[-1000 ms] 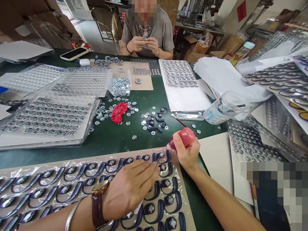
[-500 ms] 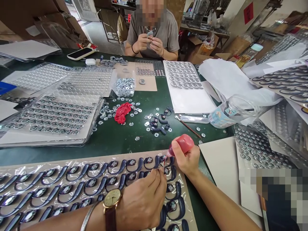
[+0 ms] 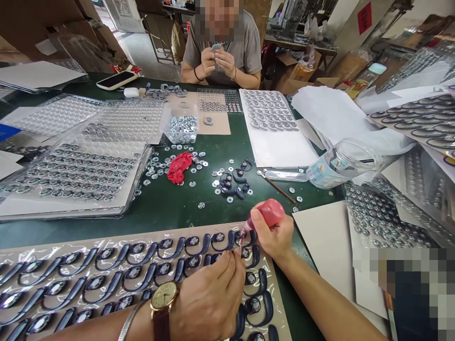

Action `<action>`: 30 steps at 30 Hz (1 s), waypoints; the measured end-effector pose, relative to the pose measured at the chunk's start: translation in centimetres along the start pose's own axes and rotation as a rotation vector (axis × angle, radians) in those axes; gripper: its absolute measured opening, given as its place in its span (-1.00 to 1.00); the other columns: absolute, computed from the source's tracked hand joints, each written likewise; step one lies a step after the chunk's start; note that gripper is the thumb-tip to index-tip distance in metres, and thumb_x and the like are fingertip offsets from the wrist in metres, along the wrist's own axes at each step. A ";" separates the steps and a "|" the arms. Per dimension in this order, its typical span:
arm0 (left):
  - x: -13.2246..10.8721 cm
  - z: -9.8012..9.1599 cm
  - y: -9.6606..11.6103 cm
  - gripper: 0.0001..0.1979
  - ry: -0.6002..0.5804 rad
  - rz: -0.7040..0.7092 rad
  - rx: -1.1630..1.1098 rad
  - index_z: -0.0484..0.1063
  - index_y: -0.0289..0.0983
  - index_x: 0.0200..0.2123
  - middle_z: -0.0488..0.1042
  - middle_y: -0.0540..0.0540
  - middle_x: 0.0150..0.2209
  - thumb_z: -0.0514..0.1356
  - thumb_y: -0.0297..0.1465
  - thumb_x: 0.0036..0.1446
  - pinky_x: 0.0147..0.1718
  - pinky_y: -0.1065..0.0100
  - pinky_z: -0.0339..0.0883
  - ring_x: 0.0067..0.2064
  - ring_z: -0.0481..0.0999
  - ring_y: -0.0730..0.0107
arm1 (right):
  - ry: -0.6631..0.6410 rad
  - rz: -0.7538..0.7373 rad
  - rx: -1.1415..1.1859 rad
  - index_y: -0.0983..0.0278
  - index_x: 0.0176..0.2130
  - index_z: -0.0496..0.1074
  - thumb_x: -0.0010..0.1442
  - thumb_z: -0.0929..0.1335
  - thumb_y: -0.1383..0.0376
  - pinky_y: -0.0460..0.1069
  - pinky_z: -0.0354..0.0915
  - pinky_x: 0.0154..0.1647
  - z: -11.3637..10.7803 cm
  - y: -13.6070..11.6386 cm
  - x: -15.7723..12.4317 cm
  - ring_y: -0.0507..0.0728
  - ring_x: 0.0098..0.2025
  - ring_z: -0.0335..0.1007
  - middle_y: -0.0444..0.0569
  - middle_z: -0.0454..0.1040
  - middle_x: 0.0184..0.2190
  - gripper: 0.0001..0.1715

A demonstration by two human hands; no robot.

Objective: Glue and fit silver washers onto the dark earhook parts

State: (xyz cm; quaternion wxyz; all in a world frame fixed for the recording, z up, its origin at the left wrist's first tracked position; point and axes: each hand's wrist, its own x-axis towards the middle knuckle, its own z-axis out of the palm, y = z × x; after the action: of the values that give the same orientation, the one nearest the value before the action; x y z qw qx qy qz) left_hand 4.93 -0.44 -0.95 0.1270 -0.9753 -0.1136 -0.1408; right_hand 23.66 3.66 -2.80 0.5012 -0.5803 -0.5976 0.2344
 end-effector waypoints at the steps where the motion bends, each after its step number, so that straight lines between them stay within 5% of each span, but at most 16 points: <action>1: 0.0 0.0 0.0 -0.59 0.001 0.002 0.000 0.41 -0.66 -0.04 0.46 -0.48 -0.07 0.01 -0.51 0.11 -0.08 0.08 0.42 -0.10 0.52 -0.07 | 0.020 -0.007 0.005 0.26 -0.51 0.41 0.22 0.33 0.11 -0.06 0.31 -0.49 0.0 0.1 0.0 0.04 -0.60 0.34 -0.13 0.38 -0.68 -0.64; 5: 0.0 0.0 -0.1 -0.59 0.006 -0.004 -0.005 0.40 -0.67 -0.03 0.46 -0.48 -0.07 0.00 -0.51 0.12 -0.09 0.09 0.43 -0.10 0.52 -0.06 | 0.083 -0.025 -0.029 0.28 -0.48 0.42 0.20 0.34 0.13 -0.07 0.31 -0.48 0.0 0.3 0.1 0.04 -0.58 0.38 -0.11 0.45 -0.63 -0.68; 13: 0.0 -0.3 -0.3 -0.61 0.018 -0.026 -0.041 0.41 -0.64 -0.05 0.47 -0.46 -0.08 -0.01 -0.53 0.14 -0.12 0.10 0.46 -0.12 0.53 -0.02 | -0.003 0.006 -0.009 0.28 -0.50 0.41 0.23 0.32 0.11 -0.08 0.28 -0.50 0.2 0.1 0.2 0.03 -0.63 0.34 -0.13 0.42 -0.68 -0.63; 20: 0.1 -0.6 -1.4 -0.66 0.049 -0.101 -0.153 0.45 -0.51 -0.08 0.51 -0.35 -0.12 -0.06 -0.58 0.20 -0.17 0.14 0.49 -0.13 0.53 0.13 | 0.123 -0.058 -0.144 0.27 -0.59 0.31 0.22 0.34 0.15 -0.10 0.16 -0.55 -0.1 0.2 0.4 -0.02 -0.67 0.18 -0.20 0.29 -0.72 -0.59; 30: 0.2 -0.8 -1.9 -0.69 0.061 -0.173 -0.253 0.45 -0.45 -0.09 0.53 -0.27 -0.15 -0.06 -0.59 0.25 -0.14 0.19 0.48 -0.17 0.53 0.24 | 0.135 -0.094 -0.091 0.26 -0.60 0.25 0.21 0.34 0.22 -0.12 0.13 -0.57 -0.4 0.0 0.4 -0.05 -0.68 0.14 -0.22 0.26 -0.73 -0.60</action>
State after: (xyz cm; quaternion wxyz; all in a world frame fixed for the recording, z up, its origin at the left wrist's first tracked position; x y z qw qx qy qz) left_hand 4.44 1.14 0.27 -0.0063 -0.9653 -0.1748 -0.1941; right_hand 24.05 3.96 -2.55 0.5238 -0.5882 -0.5992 0.1434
